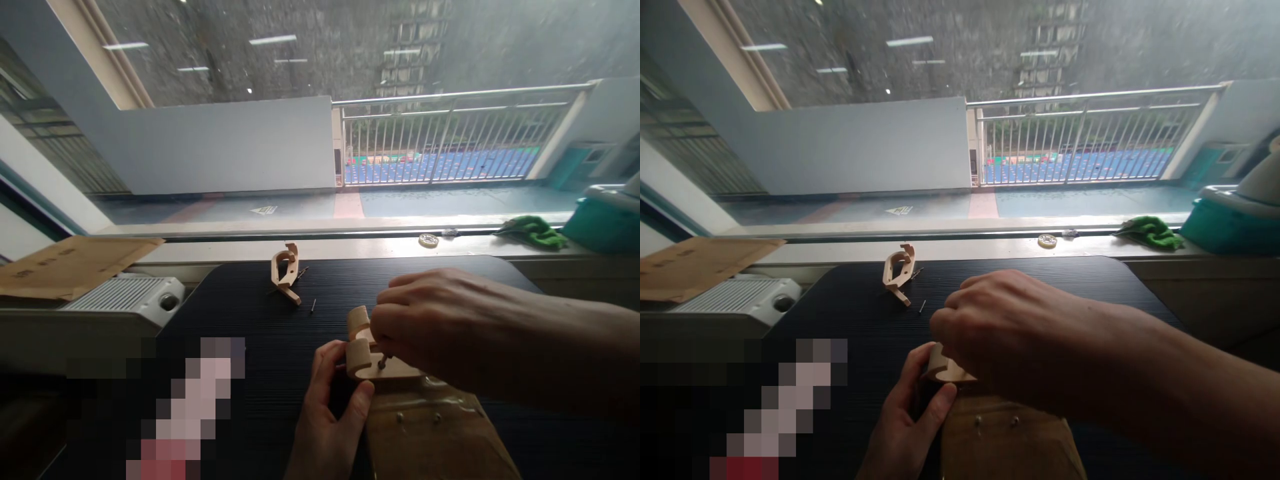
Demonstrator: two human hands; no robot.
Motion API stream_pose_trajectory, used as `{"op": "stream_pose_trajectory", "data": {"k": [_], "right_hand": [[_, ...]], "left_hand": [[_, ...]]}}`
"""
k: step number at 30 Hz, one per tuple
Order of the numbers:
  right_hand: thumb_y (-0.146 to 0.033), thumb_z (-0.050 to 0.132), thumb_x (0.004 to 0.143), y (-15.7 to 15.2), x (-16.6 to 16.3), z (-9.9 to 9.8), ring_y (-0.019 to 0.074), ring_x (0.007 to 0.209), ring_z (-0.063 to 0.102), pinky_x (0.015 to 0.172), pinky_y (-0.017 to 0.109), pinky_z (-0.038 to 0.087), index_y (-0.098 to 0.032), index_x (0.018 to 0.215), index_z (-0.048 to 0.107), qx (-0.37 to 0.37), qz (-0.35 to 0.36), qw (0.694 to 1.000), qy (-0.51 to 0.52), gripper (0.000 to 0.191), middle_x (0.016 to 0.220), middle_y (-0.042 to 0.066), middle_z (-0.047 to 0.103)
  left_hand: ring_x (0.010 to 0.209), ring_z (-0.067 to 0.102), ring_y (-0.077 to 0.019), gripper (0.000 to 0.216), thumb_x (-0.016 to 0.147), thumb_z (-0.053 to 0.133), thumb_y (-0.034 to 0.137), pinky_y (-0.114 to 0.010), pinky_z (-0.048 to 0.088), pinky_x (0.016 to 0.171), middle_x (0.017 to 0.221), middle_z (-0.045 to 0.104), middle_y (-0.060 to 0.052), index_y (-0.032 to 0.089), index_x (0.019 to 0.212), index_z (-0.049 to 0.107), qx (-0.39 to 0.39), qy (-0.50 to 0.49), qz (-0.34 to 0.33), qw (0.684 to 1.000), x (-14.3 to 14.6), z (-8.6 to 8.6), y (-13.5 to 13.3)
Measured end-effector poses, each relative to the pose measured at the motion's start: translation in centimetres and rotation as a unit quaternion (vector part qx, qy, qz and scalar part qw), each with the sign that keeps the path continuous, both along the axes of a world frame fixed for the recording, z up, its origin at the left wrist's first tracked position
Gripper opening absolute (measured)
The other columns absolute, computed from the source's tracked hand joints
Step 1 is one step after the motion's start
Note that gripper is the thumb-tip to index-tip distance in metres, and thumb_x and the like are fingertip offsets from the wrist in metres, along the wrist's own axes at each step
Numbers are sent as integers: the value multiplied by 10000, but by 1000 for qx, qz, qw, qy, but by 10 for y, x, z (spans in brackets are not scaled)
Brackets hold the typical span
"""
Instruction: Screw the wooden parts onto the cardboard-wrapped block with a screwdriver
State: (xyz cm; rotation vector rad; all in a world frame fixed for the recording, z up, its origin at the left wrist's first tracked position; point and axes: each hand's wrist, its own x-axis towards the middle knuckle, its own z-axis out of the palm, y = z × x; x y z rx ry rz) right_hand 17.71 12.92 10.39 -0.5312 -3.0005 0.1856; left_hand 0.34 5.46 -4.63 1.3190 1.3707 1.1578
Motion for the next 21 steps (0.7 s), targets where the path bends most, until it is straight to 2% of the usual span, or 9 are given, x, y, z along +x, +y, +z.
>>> {"op": "stream_pose_trajectory", "data": {"k": [3,6,10,15,19,21], "right_hand": [[-88,482,828,0,-2,-7,92,527,378,492,244,248,-190,718,461,23,-27,999,5,150,630,-39,490],[-166,472,868,0,-7,-14,89,460,308,446,255,182,-194,697,449,79,-69,994,23,174,558,-54,418],[-203,458,885,-3,-9,-11,85,427,271,434,258,140,-192,690,468,115,-78,990,1,196,535,-54,409],[-159,525,811,-7,-5,1,95,524,413,481,258,196,-201,808,555,97,-27,994,-30,53,657,-31,536],[-76,570,730,-5,-3,2,103,611,455,525,267,268,-190,866,582,56,48,995,-64,178,777,-16,581],[-49,561,733,-4,-3,1,110,642,470,553,269,299,-178,884,589,48,55,994,-81,200,796,-7,586]], "left_hand": [[1068,561,-234,375,816,566,336,-307,452,867,1201,564,-52,242,1169,481,-5,-16,3,1000,0,0,0],[1071,559,-239,350,798,580,320,-307,451,871,1173,580,-52,231,1131,516,2,-23,11,1000,0,1,1],[1085,549,-232,358,819,559,313,-321,427,914,1185,571,-55,232,1160,487,4,-18,-1,1000,1,3,1],[1102,544,-238,349,841,538,336,-345,413,948,1205,555,-60,234,1168,468,-4,-36,-10,999,1,6,-1],[1126,532,-246,353,850,529,335,-361,403,965,1217,549,-66,236,1180,455,-8,-35,-17,999,1,5,-1],[1128,531,-248,356,848,531,333,-359,406,960,1225,547,-67,237,1183,453,-10,-32,-14,999,1,4,0]]}}
